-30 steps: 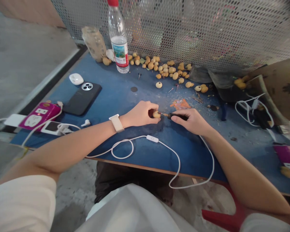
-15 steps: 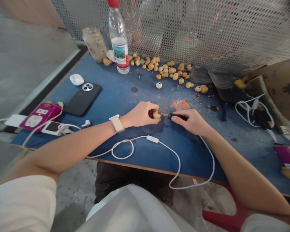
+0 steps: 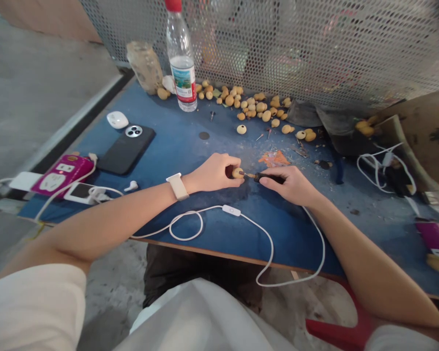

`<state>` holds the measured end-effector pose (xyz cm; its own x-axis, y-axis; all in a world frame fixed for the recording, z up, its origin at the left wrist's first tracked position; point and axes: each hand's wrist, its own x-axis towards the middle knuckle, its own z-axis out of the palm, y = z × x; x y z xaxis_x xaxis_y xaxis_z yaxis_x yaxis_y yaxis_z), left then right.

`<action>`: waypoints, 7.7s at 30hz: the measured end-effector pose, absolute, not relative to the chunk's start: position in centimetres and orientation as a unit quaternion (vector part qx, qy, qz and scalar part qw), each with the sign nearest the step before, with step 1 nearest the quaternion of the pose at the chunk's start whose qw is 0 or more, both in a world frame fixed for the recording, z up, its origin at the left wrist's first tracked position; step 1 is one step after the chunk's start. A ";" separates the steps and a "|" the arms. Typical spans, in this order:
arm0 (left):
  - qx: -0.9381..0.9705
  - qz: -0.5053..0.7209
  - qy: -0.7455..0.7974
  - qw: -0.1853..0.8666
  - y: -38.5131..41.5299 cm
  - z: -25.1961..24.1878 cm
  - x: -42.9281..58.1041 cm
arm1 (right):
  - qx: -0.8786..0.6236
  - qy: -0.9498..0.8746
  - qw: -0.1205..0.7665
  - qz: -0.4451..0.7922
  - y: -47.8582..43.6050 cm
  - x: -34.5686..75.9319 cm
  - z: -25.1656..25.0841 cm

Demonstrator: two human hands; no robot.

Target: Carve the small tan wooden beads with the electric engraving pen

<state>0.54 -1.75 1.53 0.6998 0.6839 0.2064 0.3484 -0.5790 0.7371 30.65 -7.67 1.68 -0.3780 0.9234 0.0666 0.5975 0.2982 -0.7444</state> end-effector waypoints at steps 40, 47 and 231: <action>0.877 0.286 0.206 0.325 -2.2 1.0 0.1 | -0.490 -0.552 0.474 0.481 -8.0 29.1 2.5; 0.856 0.273 0.227 0.376 -2.4 0.8 0.3 | -0.499 -0.557 0.473 0.465 -7.9 29.3 2.4; 0.828 0.392 0.257 0.307 -2.5 2.8 -0.6 | -0.503 -0.750 0.368 0.220 -8.5 29.4 1.1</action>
